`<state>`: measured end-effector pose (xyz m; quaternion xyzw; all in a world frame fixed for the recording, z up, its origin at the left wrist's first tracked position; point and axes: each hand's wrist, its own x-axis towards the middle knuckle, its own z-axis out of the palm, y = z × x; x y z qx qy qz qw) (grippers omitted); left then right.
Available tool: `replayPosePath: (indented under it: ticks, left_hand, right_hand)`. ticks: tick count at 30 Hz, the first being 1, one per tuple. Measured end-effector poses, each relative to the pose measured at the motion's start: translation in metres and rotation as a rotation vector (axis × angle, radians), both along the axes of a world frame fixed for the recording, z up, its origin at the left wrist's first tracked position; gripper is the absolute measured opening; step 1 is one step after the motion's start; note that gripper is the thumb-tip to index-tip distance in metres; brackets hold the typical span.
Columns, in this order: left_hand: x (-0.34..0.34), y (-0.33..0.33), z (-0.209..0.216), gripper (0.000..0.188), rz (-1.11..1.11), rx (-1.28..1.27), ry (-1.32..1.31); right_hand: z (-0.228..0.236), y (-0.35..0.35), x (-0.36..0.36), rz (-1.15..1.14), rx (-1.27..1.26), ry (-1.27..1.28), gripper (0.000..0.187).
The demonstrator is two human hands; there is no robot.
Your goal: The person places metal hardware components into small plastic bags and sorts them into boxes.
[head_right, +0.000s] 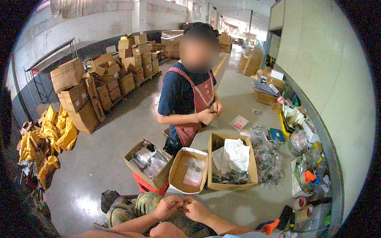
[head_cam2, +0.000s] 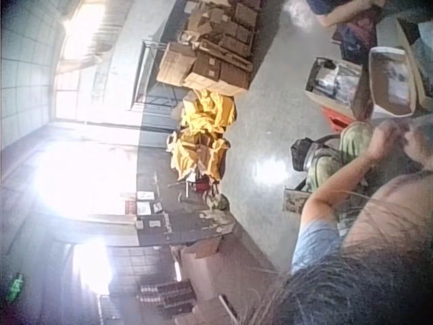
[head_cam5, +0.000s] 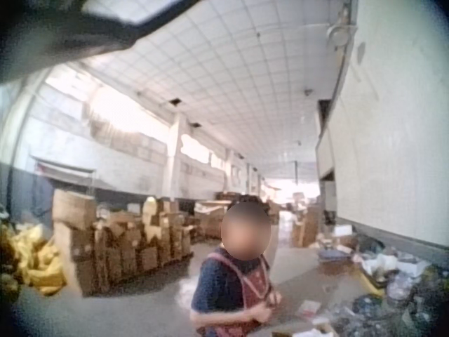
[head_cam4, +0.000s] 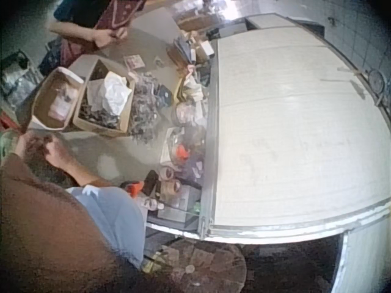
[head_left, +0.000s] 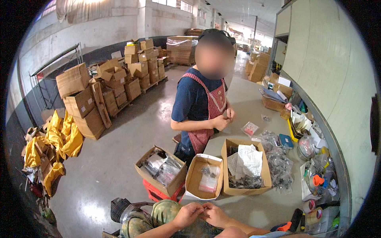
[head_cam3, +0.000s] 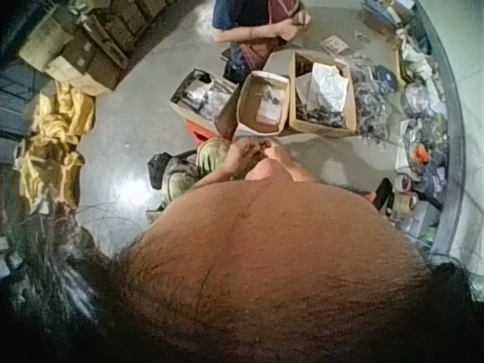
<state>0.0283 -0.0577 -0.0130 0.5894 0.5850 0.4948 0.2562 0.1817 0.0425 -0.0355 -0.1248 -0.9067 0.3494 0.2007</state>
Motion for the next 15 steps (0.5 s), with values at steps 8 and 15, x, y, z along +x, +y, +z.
replayPosePath:
  ticks: [8,15]
  left_hand:
    - [-0.003,0.001,0.004,0.012,0.125,-0.050,-0.007]
    - [0.000,0.001,0.008,0.013,0.091,-0.070,0.044]
  right_hand:
    - [0.049,0.005,0.000,-0.128,-0.414,0.015,0.017]
    - [0.045,0.010,-0.002,-0.043,-0.364,-0.021,0.019]
